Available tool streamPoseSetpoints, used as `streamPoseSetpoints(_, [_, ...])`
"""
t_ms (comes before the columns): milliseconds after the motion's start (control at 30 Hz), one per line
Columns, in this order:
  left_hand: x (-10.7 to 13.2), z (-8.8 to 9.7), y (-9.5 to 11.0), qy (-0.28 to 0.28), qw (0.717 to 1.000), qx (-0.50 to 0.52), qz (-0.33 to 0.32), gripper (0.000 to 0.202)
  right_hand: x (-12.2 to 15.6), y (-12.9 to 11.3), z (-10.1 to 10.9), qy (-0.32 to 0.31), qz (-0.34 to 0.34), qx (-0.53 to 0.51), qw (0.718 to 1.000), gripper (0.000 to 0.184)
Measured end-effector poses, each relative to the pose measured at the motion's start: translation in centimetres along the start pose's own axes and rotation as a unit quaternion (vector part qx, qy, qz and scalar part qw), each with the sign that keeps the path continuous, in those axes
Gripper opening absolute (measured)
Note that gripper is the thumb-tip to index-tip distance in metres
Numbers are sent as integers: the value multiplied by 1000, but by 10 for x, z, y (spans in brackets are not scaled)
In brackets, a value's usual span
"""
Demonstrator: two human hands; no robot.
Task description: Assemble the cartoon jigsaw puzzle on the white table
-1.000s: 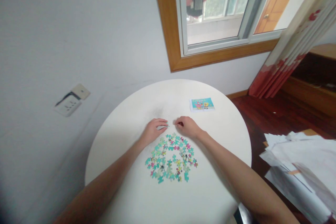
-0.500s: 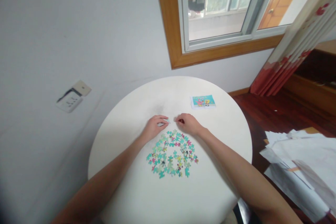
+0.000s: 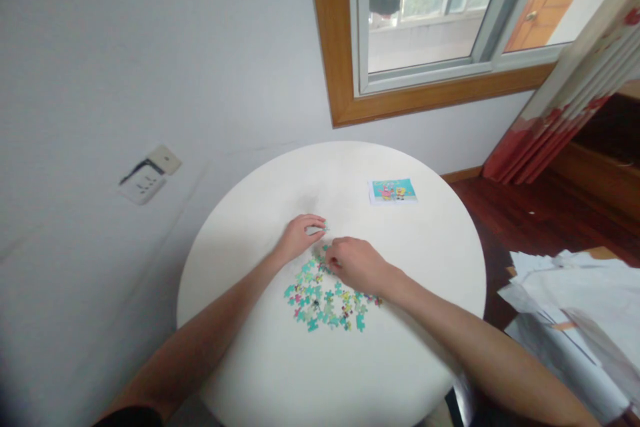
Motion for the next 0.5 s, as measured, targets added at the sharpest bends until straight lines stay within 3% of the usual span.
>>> streamPoseSetpoints(167, [1,0,0,-2,1000,10,18,18,39,-37,-23,-73,-3,28,997,9])
streamPoseSetpoints(333, [2,1,-1,7,999,-12,44,29,50,-39,-44,-117,-27,56,991,8])
streamPoseSetpoints(500, [1,1,0,11,998,-18,53,30,48,-42,-50,-123,-35,57,990,13])
Point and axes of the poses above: each hand's wrist, its own x-axis away from the middle knuckle, its own z-axis out of the back of the hand, y = z × x, the point moved 4 cm from there along -x, towards the middle knuckle, and after that the axes turned 10 degrees about x, right-handed, at the moved point
